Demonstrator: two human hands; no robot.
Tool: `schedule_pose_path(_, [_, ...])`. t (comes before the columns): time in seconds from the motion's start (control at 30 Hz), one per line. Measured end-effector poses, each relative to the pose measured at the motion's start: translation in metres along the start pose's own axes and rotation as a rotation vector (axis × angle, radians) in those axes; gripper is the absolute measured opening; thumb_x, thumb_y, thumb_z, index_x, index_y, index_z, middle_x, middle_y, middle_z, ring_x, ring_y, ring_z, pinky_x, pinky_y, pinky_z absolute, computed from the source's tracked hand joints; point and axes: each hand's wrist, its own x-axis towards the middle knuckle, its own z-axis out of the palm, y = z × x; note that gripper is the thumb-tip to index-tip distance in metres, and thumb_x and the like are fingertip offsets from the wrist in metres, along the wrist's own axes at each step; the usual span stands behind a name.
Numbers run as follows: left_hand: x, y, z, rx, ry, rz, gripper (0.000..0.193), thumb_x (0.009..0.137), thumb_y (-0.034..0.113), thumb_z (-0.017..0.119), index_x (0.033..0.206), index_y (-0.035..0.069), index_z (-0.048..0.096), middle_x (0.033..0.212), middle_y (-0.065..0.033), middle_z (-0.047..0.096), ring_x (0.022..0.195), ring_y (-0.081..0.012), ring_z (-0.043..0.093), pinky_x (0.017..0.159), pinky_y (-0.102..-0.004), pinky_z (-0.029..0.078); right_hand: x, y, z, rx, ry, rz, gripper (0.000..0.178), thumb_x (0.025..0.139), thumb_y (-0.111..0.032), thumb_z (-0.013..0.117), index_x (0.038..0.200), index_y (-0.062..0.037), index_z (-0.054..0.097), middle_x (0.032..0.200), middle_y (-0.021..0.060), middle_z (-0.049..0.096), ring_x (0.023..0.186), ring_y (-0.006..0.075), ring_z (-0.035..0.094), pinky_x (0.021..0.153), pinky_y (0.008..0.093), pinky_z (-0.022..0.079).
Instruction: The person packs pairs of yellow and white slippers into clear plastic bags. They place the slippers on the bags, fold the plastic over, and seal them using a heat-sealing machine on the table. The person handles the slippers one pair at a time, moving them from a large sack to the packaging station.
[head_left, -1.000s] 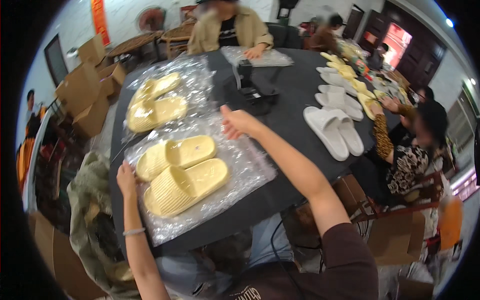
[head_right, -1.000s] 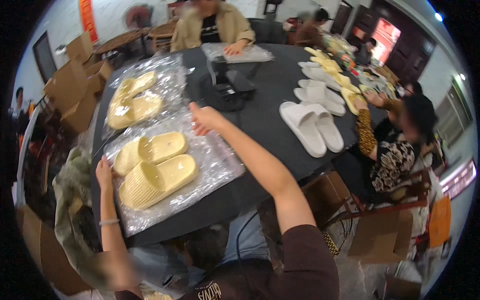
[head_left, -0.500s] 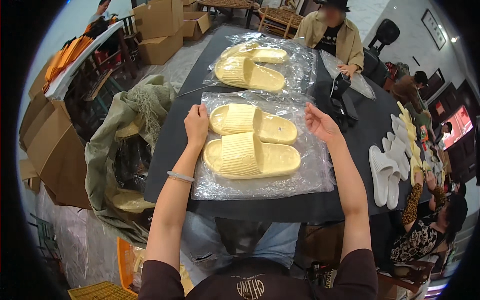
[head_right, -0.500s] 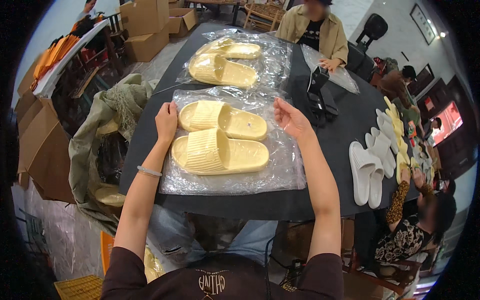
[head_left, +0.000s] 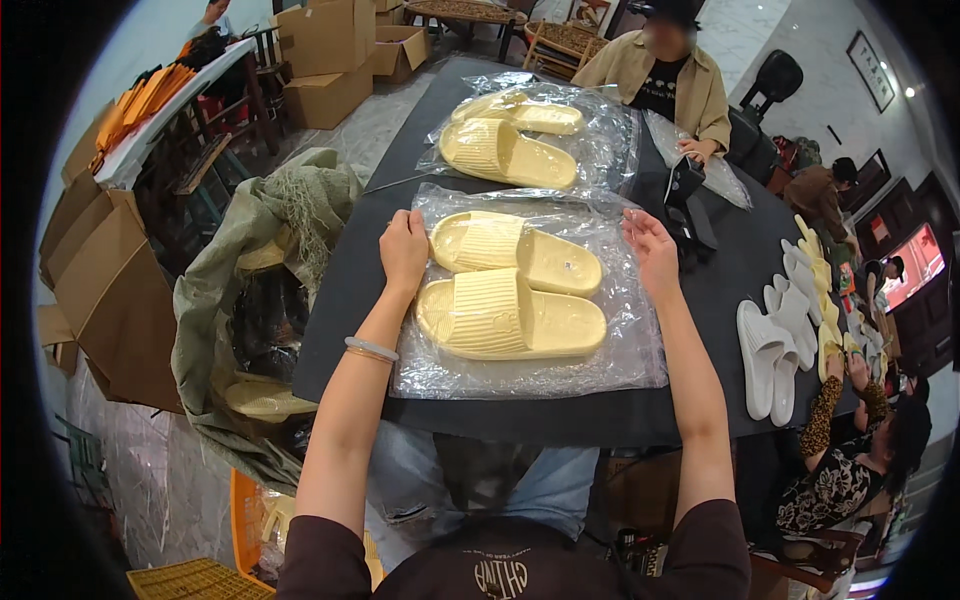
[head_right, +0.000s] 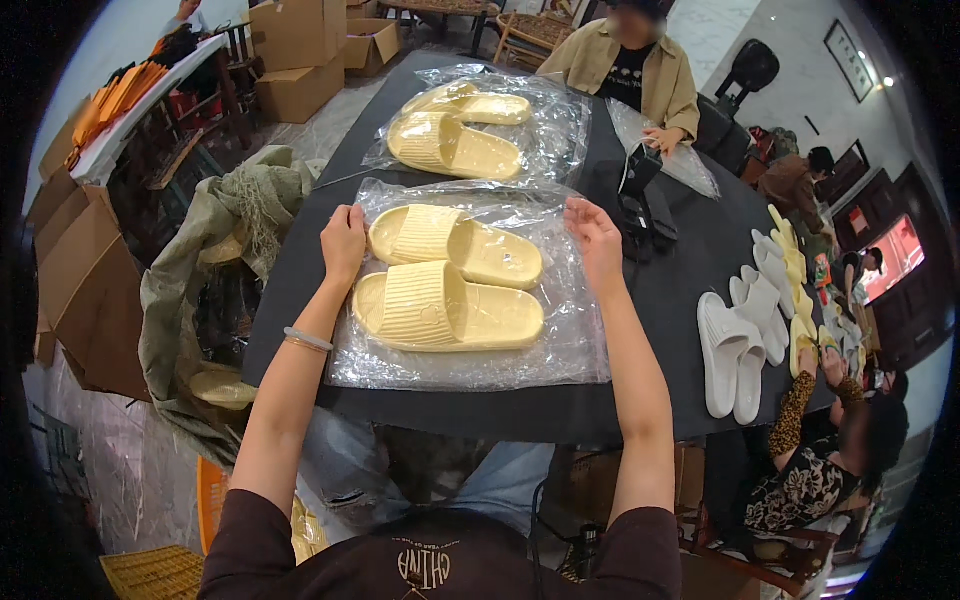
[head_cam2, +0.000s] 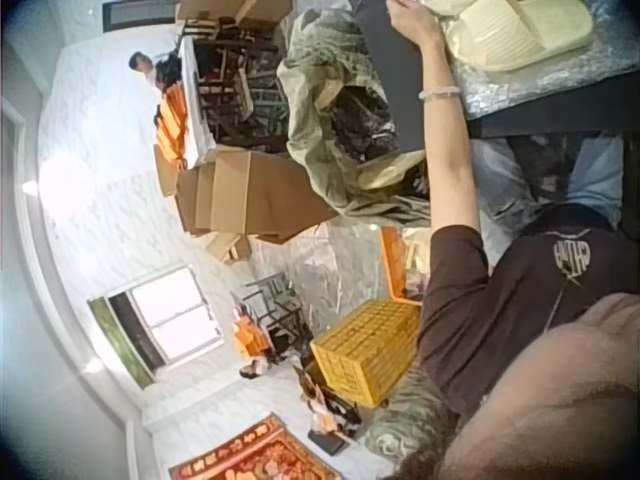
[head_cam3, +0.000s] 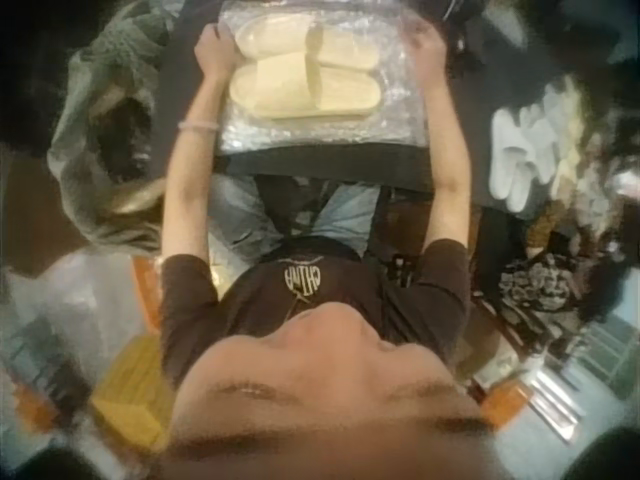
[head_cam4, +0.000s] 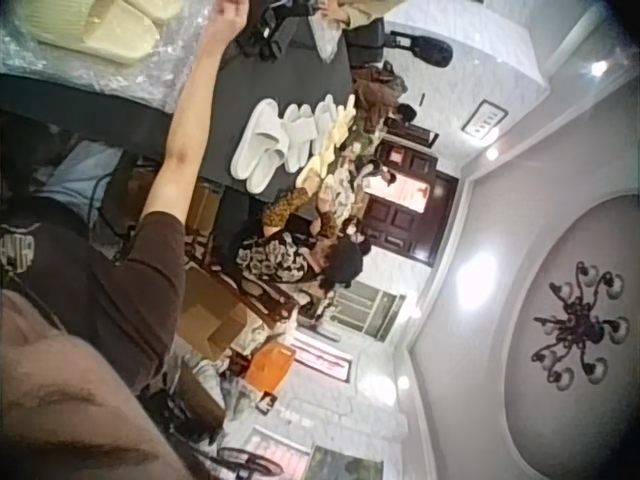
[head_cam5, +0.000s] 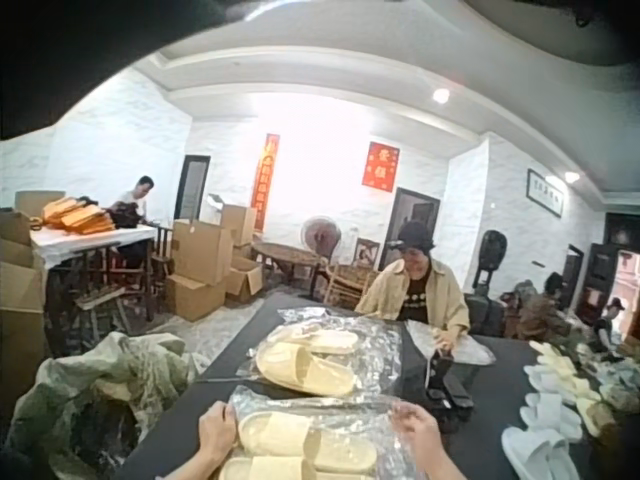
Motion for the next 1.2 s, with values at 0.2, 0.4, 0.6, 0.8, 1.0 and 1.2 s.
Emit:
schedule_pose_path(0.2, [0.001, 0.001, -0.009, -0.084, -0.049, -0.075, 0.033, 0.095, 0.027, 0.045, 0.082, 0.001, 0.058, 0.073, -0.0173, 0.062, 0.069, -0.0335, 0.060, 0.062, -0.0427, 0.045, 0.013, 0.004, -0.005, -0.549, -0.224, 0.343, 0.032, 0.092, -0.018, 0.054, 0.118, -0.0001, 0.057, 0.105, 0.0082, 0.064, 0.086, 0.0123, 0.059, 0.075, 0.0292, 0.048])
schedule_pose_path(0.4, [0.001, -0.005, 0.002, -0.002, 0.001, 0.014, 0.032, 0.095, 0.026, 0.046, 0.079, 0.000, 0.058, 0.069, -0.0114, 0.062, 0.058, -0.0228, 0.061, 0.056, -0.0352, 0.047, 0.038, 0.009, -0.003, -0.986, -0.393, 0.164, 0.047, 0.077, -0.034, 0.074, 0.109, -0.0014, 0.064, 0.091, 0.0057, 0.065, 0.078, 0.0114, 0.057, 0.070, 0.0266, 0.046])
schedule_pose_path(0.6, [0.000, 0.003, -0.006, 0.018, -0.016, 0.020, 0.030, 0.095, 0.025, 0.047, 0.081, 0.001, 0.058, 0.070, -0.0130, 0.063, 0.066, -0.0279, 0.062, 0.063, -0.0384, 0.047, 0.039, -0.009, 0.003, -0.767, -0.312, 0.138, 0.032, 0.077, -0.029, 0.076, 0.091, -0.0027, 0.064, 0.080, 0.0021, 0.062, 0.074, 0.0089, 0.054, 0.065, 0.0251, 0.044])
schedule_pose_path(0.8, [-0.002, 0.007, -0.007, 0.071, -0.039, 0.017, 0.029, 0.095, 0.024, 0.047, 0.082, 0.002, 0.059, 0.070, -0.0130, 0.063, 0.067, -0.0292, 0.062, 0.064, -0.0392, 0.047, 0.035, -0.011, -0.018, -0.577, -0.158, 0.224, 0.025, 0.076, -0.022, 0.077, 0.090, -0.0060, 0.063, 0.075, -0.0010, 0.061, 0.057, 0.0047, 0.051, 0.050, 0.0189, 0.037])
schedule_pose_path(1.0, [-0.001, 0.004, -0.006, 0.047, -0.047, 0.029, 0.028, 0.095, 0.024, 0.047, 0.082, 0.002, 0.059, 0.069, -0.0128, 0.063, 0.065, -0.0290, 0.062, 0.061, -0.0396, 0.047, 0.041, -0.016, -0.041, -0.367, 0.150, 0.256, 0.025, 0.077, -0.017, 0.074, 0.096, -0.0056, 0.064, 0.079, -0.0019, 0.062, 0.061, 0.0042, 0.053, 0.051, 0.0188, 0.040])
schedule_pose_path(1.2, [-0.003, 0.010, -0.009, -0.159, -0.111, -0.125, 0.029, 0.095, 0.027, 0.048, 0.088, 0.002, 0.060, 0.070, -0.0128, 0.063, 0.065, -0.0289, 0.063, 0.063, -0.0393, 0.047, 0.012, -0.023, -0.052, -0.638, 0.155, 0.083, 0.023, 0.085, -0.019, 0.066, 0.101, -0.0023, 0.064, 0.083, 0.0004, 0.064, 0.068, 0.0056, 0.057, 0.057, 0.0200, 0.045])
